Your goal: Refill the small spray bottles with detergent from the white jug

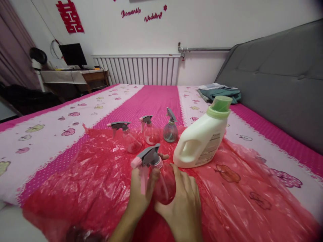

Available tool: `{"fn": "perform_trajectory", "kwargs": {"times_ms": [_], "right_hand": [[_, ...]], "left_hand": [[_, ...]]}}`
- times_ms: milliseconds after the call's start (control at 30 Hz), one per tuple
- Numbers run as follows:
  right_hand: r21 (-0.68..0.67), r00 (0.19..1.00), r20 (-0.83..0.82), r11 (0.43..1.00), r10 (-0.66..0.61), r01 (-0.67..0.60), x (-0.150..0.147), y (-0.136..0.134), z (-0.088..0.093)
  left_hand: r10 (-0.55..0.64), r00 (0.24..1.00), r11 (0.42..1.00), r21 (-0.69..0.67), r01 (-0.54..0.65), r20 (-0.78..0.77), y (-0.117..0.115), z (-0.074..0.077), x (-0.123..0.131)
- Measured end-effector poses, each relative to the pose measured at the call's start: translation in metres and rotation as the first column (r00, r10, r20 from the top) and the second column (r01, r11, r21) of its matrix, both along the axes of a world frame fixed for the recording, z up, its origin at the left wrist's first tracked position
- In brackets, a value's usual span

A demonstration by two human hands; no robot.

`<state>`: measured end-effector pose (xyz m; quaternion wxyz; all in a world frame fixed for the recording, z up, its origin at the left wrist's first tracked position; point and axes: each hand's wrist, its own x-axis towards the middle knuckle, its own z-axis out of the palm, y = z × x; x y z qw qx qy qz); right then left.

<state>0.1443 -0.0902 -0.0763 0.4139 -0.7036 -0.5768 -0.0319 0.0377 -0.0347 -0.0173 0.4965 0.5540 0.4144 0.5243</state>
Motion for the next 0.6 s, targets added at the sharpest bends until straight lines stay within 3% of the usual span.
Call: {"fn": "perform_trajectory", "kwargs": {"times_ms": [67,133,233,300,367,433,533,600], "right_hand": [[-0.004,0.994,-0.086,0.998,0.060,-0.061,0.000,-0.006,0.009],[-0.034,0.947,-0.245,0.975,0.206,-0.221,0.003,-0.012,0.015],[-0.021,0.733,-0.517,0.850,0.442,-0.527,0.011,-0.020,0.022],[0.040,0.570,-0.640,0.762,0.516,-0.646,0.014,-0.022,0.023],[0.090,0.480,-0.699,0.732,0.530,-0.676,0.014,-0.023,0.021],[0.080,0.528,-0.701,0.789,0.479,-0.610,0.011,-0.022,0.016],[-0.032,0.763,-0.590,0.936,0.265,-0.350,0.008,-0.021,0.006],[-0.071,0.848,-0.503,0.969,0.171,-0.237,0.007,-0.022,0.000]], "left_hand": [[-0.004,1.000,1.000,-0.010,0.004,-0.004,-0.005,0.008,-0.004],[-0.180,0.982,0.979,-0.081,0.184,0.058,-0.005,0.013,-0.014],[-0.442,0.886,0.878,-0.134,0.459,0.143,0.001,0.014,-0.032],[-0.506,0.853,0.844,-0.133,0.520,0.125,0.005,0.013,-0.039],[-0.528,0.845,0.834,-0.138,0.535,0.085,0.007,0.015,-0.038],[-0.481,0.877,0.861,-0.180,0.476,0.018,0.004,0.018,-0.033],[-0.322,0.934,0.940,-0.170,0.295,-0.158,-0.006,0.022,-0.022],[-0.231,0.938,0.972,-0.102,0.212,-0.259,-0.014,0.022,-0.018]]}}
